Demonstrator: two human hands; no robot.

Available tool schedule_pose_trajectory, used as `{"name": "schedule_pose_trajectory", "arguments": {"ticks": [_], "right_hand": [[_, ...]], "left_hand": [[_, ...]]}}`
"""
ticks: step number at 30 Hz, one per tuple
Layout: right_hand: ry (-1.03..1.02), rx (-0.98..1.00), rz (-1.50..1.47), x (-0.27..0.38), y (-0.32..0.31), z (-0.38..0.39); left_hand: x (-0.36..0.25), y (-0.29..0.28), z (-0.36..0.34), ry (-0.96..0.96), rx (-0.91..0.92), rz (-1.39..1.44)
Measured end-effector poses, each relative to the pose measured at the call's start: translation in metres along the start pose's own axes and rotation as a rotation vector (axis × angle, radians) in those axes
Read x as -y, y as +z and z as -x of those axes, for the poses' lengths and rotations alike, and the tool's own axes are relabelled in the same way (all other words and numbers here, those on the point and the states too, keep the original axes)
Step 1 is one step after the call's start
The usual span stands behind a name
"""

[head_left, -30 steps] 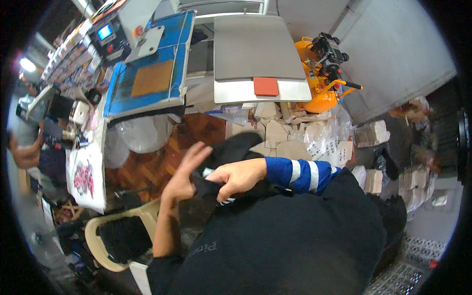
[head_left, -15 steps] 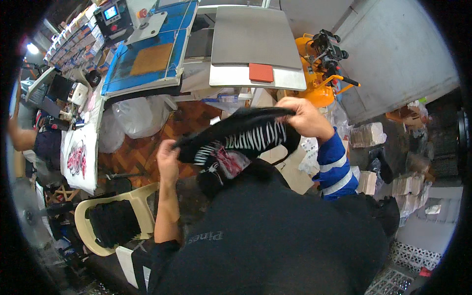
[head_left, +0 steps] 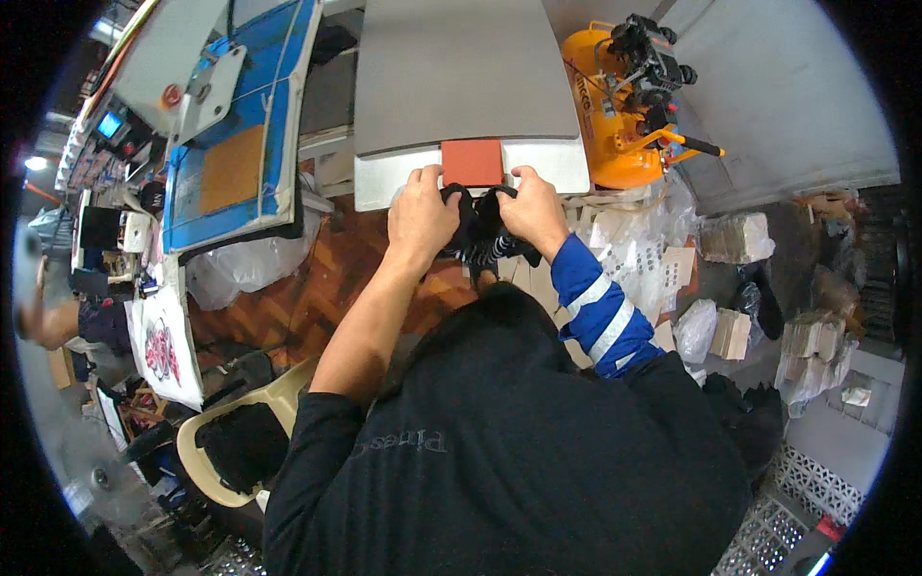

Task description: The person places a black t-shirt on a heat press, aligns a transfer sheet with a medical technology design, and closes the press. After opening the press, the person removes the t-shirt and places it on a nearby table, then repeats the process with another t-shirt.

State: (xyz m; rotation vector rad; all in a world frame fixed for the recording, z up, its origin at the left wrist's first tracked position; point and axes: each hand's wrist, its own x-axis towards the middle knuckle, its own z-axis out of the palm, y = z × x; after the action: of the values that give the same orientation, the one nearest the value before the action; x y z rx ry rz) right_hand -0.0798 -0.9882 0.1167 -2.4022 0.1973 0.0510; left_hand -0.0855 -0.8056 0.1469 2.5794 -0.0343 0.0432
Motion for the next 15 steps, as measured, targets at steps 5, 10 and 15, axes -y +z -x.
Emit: {"name": "schedule_pose_trajectory", "arguments": {"ticks": [5,10,15], "right_hand": [[-0.061,0.145,-0.059,-0.003,-0.004,-0.020],[-0.061,0.126,-0.083,0.000,-0.004,-0.022],[-0.087,0.086,0.004,0.004,-0.003,-0.017]], "left_hand": [[0.004,0.013,-0.019,0.020,0.061,0.026],[0.007,0.019,-0.017,0.084,0.026,0.045],[0.012,0.019,-0.018,0.116,0.053,0.052]]}}
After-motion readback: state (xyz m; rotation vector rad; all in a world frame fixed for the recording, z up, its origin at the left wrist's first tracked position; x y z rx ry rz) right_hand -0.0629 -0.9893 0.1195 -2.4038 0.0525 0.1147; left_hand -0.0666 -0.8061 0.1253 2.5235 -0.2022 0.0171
